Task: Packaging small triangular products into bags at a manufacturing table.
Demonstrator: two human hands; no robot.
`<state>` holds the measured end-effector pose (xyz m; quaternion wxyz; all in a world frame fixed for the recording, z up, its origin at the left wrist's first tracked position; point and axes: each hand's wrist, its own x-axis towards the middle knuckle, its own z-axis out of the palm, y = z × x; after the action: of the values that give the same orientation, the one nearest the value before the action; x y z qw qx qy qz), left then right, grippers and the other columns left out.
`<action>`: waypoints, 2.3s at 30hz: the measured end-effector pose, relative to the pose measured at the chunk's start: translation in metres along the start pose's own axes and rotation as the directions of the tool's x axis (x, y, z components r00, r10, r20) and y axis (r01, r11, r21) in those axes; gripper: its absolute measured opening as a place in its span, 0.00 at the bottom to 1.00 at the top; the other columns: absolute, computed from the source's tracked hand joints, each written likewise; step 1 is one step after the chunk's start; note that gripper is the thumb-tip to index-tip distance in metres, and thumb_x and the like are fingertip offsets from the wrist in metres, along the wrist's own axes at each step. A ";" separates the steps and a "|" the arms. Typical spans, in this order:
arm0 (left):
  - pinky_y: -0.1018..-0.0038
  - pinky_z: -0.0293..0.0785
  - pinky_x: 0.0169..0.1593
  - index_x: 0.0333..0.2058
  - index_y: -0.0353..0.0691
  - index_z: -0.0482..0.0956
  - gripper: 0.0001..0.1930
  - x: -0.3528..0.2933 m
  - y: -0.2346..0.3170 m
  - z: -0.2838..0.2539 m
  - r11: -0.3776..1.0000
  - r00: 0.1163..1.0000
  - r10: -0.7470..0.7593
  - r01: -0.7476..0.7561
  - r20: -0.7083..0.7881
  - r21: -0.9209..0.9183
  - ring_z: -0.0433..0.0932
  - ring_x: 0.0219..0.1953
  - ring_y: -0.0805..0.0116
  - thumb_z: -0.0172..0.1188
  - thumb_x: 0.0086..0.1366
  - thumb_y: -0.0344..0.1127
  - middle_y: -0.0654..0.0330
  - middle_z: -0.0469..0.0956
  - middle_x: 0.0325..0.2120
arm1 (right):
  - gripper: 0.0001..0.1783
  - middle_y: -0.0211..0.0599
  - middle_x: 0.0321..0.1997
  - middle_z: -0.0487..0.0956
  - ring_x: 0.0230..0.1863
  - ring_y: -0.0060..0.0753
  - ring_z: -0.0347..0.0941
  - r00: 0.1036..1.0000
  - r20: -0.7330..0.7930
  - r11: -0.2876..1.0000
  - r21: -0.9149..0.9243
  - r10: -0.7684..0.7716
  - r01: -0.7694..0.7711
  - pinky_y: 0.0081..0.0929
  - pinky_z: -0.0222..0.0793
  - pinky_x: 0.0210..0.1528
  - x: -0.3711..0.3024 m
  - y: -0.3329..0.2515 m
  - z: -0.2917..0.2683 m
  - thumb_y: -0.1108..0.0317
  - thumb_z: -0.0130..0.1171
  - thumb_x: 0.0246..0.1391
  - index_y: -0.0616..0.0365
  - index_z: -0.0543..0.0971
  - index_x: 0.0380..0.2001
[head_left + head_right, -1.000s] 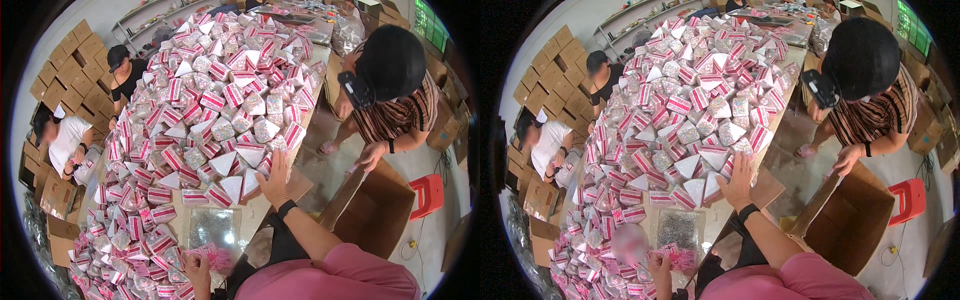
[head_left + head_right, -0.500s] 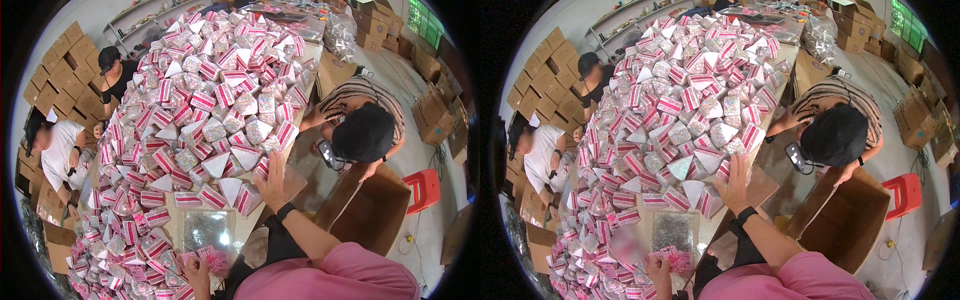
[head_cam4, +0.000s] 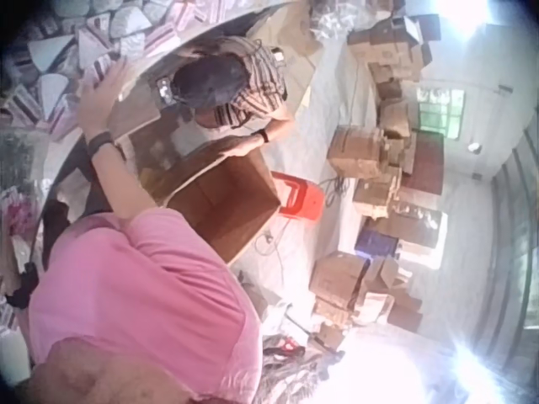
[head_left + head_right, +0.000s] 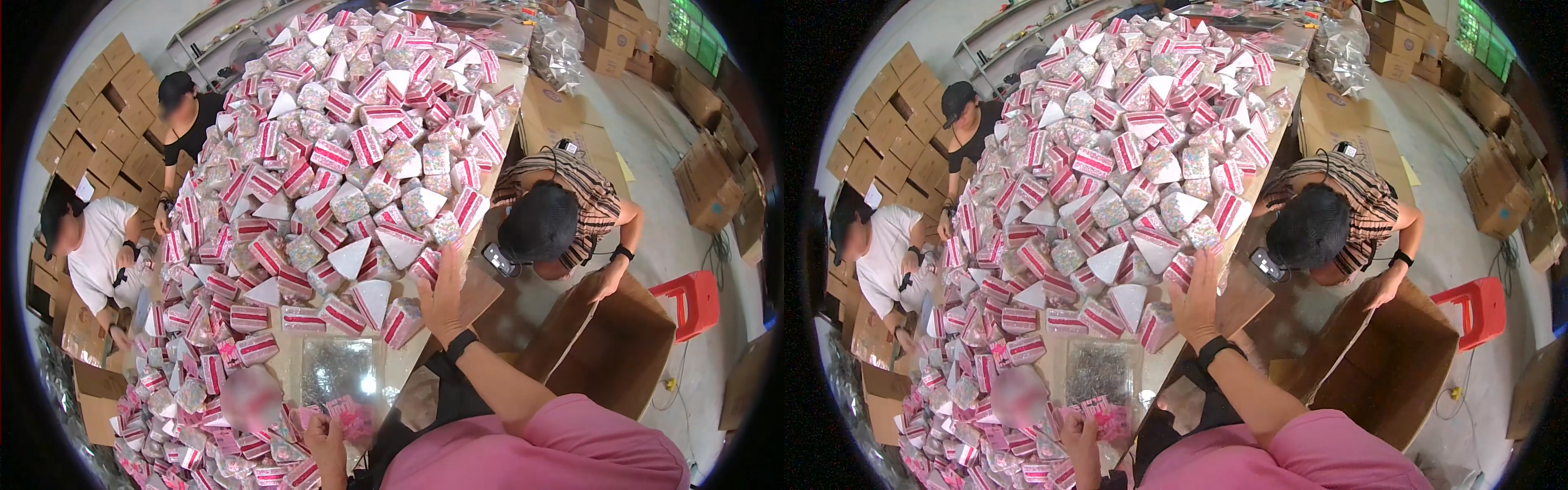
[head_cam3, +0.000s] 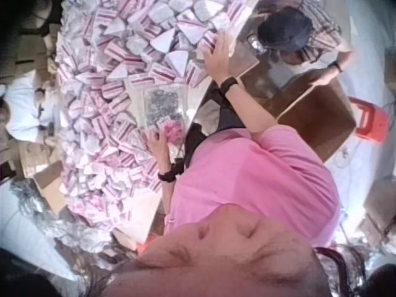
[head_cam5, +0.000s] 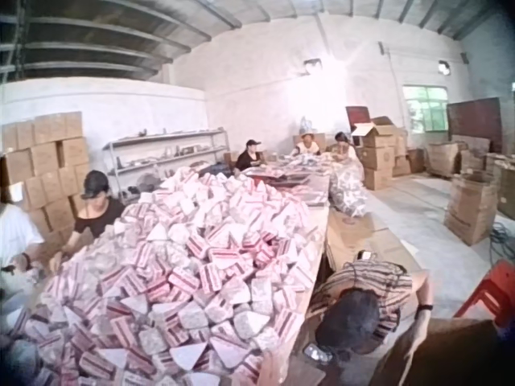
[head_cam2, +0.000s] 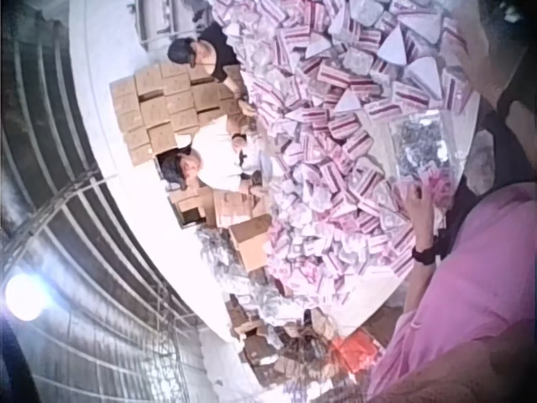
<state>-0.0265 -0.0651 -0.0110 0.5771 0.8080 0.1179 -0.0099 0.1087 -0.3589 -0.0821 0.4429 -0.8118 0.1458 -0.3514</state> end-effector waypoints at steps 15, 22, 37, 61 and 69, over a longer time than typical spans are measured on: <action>0.83 0.58 0.25 0.24 0.37 0.67 0.08 0.000 -0.007 -0.006 0.999 0.999 -0.031 0.030 -0.030 -0.028 0.61 0.23 0.83 0.57 0.58 0.25 0.70 0.64 0.19 | 0.39 0.62 0.67 0.52 0.69 0.62 0.45 0.978 0.115 0.984 0.063 -0.172 0.165 0.47 0.40 0.69 -0.028 -0.012 -0.030 0.57 0.51 0.55 0.69 0.53 0.63; 0.85 0.57 0.25 0.25 0.38 0.67 0.08 0.000 -0.011 -0.006 0.999 1.000 -0.025 0.024 -0.011 -0.045 0.60 0.22 0.84 0.57 0.59 0.24 0.71 0.63 0.19 | 0.43 0.63 0.67 0.49 0.68 0.64 0.44 0.981 0.121 0.987 -0.034 -0.150 0.155 0.50 0.40 0.68 -0.026 -0.011 -0.025 0.56 0.55 0.51 0.68 0.51 0.64; 0.80 0.59 0.28 0.24 0.37 0.68 0.08 0.000 -0.006 -0.017 0.999 0.998 0.013 -0.015 -0.059 -0.034 0.62 0.25 0.80 0.57 0.60 0.28 0.69 0.64 0.20 | 0.33 0.56 0.61 0.62 0.63 0.55 0.57 0.997 0.075 0.997 0.062 0.033 -0.037 0.41 0.50 0.66 -0.015 -0.008 -0.033 0.66 0.53 0.52 0.67 0.59 0.60; 0.83 0.66 0.29 0.28 0.39 0.70 0.07 -0.016 -0.012 -0.052 0.974 0.982 0.007 -0.050 -0.190 -0.222 0.68 0.24 0.82 0.56 0.65 0.31 0.69 0.69 0.22 | 0.08 0.42 0.29 0.71 0.37 0.48 0.69 0.208 0.818 0.760 0.361 -0.536 0.540 0.41 0.65 0.39 -0.073 -0.126 0.058 0.71 0.54 0.47 0.57 0.74 0.34; 0.84 0.67 0.30 0.28 0.39 0.70 0.07 -0.014 -0.016 -0.051 0.982 0.980 0.013 -0.050 -0.199 -0.183 0.69 0.24 0.82 0.56 0.64 0.31 0.69 0.70 0.23 | 0.06 0.40 0.26 0.74 0.28 0.35 0.71 0.341 0.887 0.944 0.330 -0.311 0.003 0.30 0.66 0.33 -0.040 -0.154 0.046 0.73 0.55 0.48 0.62 0.73 0.31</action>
<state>-0.0500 -0.0147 -0.0069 0.6360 0.7490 0.1621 0.0907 0.1005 -0.2217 0.0100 0.5164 -0.8082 -0.2596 0.1129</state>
